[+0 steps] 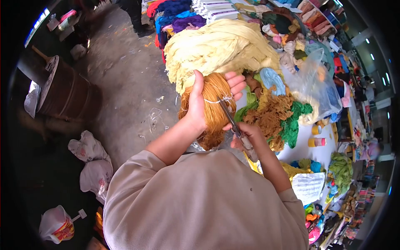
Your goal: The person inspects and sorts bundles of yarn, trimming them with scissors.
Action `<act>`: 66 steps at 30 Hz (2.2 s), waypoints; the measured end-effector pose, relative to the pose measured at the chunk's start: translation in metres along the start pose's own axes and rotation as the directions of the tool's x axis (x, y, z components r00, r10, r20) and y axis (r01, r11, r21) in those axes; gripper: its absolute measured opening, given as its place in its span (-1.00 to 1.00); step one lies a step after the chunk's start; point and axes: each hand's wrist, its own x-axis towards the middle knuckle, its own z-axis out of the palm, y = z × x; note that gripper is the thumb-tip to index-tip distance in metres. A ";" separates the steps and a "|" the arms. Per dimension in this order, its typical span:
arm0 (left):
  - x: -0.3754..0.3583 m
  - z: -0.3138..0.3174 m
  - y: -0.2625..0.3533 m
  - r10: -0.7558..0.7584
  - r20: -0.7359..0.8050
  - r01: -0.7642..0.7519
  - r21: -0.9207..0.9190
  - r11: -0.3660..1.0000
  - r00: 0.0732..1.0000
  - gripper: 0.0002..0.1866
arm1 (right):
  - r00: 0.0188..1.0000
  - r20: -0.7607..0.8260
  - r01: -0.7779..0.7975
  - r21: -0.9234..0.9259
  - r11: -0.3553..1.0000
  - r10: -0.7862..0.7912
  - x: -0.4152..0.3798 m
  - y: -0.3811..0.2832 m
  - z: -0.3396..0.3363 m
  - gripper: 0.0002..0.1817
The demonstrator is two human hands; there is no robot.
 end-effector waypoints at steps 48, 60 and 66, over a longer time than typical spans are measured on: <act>0.004 0.014 0.021 0.158 0.117 -0.139 -0.154 0.978 0.981 0.21 | 0.990 -0.101 0.121 0.245 0.962 -0.099 0.004 -0.005 -0.021 -0.60; 0.001 0.000 0.026 0.157 0.122 -0.110 -0.329 0.938 0.980 0.09 | 0.996 0.086 -0.019 0.008 1.000 0.018 0.009 -0.001 0.005 -0.64; -0.004 0.001 0.023 0.125 0.105 -0.099 -0.224 0.969 0.987 0.07 | 0.998 0.051 -0.030 -0.107 0.994 0.035 0.014 -0.013 0.015 -0.61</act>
